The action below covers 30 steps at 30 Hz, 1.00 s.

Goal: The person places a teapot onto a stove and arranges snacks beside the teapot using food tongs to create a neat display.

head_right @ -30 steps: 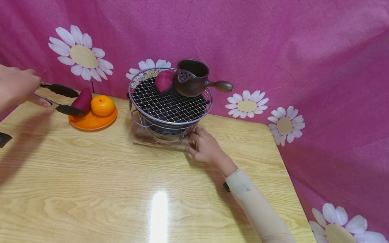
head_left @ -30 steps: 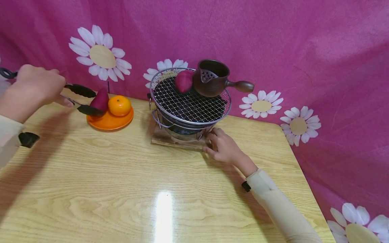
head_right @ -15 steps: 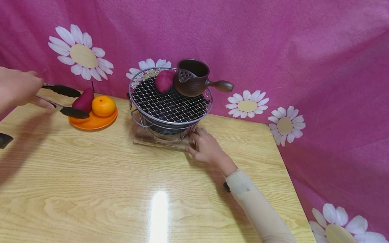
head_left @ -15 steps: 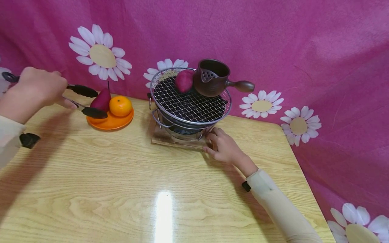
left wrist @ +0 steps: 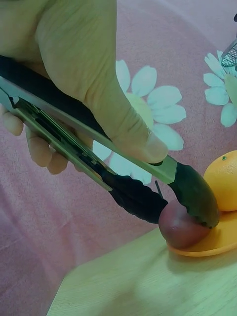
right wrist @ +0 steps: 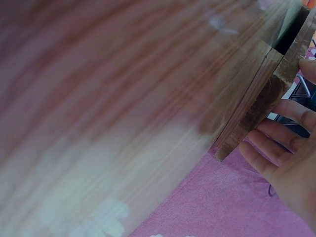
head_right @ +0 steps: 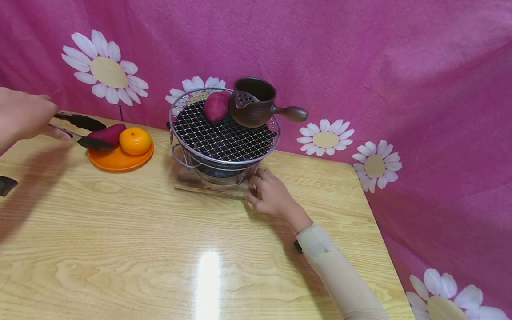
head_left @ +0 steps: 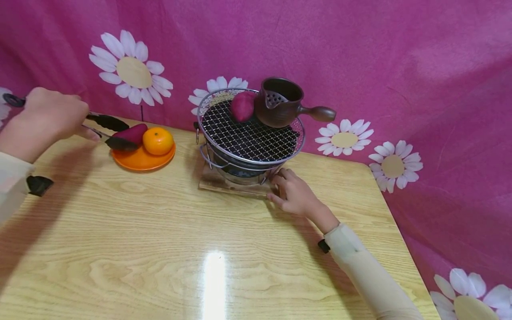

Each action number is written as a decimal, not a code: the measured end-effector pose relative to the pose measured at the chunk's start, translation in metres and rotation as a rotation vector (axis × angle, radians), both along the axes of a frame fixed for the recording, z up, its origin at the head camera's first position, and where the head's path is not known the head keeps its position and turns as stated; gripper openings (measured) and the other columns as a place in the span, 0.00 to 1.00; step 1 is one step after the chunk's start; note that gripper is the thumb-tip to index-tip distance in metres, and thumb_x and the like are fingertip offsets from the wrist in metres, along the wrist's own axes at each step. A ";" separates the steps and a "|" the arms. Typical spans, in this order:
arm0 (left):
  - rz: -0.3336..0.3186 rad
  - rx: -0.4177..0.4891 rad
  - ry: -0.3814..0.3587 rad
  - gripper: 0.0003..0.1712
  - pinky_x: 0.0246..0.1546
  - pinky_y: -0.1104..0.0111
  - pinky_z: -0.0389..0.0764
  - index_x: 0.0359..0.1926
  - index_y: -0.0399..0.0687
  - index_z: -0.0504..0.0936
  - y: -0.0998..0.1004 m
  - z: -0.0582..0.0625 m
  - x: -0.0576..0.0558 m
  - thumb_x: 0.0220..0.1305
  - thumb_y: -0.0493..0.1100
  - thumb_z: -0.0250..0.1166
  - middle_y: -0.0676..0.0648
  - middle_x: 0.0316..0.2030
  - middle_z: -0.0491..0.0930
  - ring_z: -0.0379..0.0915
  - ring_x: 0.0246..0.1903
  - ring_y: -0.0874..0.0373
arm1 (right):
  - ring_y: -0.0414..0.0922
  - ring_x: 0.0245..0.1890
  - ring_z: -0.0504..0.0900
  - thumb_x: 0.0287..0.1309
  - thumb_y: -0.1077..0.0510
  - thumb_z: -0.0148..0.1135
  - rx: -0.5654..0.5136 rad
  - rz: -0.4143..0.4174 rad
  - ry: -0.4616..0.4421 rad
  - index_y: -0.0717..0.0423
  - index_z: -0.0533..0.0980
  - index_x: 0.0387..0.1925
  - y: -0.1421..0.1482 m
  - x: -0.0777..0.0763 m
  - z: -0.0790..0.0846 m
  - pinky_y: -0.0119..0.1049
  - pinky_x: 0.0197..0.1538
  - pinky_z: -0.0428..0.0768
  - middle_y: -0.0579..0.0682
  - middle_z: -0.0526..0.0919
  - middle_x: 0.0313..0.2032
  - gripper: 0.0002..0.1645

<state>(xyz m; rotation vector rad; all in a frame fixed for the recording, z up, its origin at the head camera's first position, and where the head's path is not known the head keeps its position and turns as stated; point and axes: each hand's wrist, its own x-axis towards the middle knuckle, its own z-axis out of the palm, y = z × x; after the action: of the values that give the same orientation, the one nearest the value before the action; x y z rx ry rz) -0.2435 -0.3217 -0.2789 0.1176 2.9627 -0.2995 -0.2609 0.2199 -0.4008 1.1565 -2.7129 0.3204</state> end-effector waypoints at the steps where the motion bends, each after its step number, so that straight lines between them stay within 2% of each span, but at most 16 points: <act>1: 0.002 -0.003 0.000 0.35 0.35 0.43 0.77 0.38 0.36 0.84 0.000 0.000 0.000 0.53 0.66 0.75 0.34 0.34 0.80 0.75 0.33 0.36 | 0.52 0.46 0.75 0.59 0.48 0.69 0.000 0.000 0.000 0.60 0.79 0.40 0.000 0.000 0.000 0.47 0.47 0.77 0.55 0.77 0.40 0.19; 12: -0.011 -0.015 0.013 0.32 0.34 0.45 0.77 0.37 0.35 0.84 0.002 0.005 0.007 0.56 0.63 0.74 0.35 0.33 0.80 0.75 0.32 0.38 | 0.51 0.46 0.75 0.59 0.48 0.69 0.001 -0.011 -0.015 0.59 0.79 0.41 -0.001 0.000 0.001 0.47 0.47 0.77 0.54 0.76 0.41 0.19; 19: -0.017 -0.014 0.023 0.27 0.34 0.45 0.76 0.32 0.40 0.84 -0.001 0.006 0.008 0.56 0.62 0.74 0.39 0.29 0.78 0.75 0.31 0.40 | 0.51 0.46 0.74 0.59 0.48 0.69 -0.004 -0.013 -0.021 0.59 0.80 0.42 -0.001 0.001 0.001 0.47 0.46 0.76 0.54 0.76 0.41 0.19; 30: -0.004 -0.036 0.031 0.28 0.34 0.47 0.75 0.32 0.39 0.83 0.002 0.011 0.013 0.56 0.62 0.73 0.40 0.29 0.78 0.74 0.31 0.41 | 0.50 0.44 0.74 0.58 0.48 0.69 0.002 -0.017 -0.008 0.59 0.80 0.42 0.000 0.000 0.000 0.46 0.46 0.76 0.54 0.76 0.40 0.20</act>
<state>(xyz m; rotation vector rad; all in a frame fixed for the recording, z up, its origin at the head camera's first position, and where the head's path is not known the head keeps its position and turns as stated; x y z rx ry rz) -0.2308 -0.3199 -0.2681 0.1152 2.9866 -0.3580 -0.2607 0.2196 -0.4010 1.1347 -2.7284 0.3210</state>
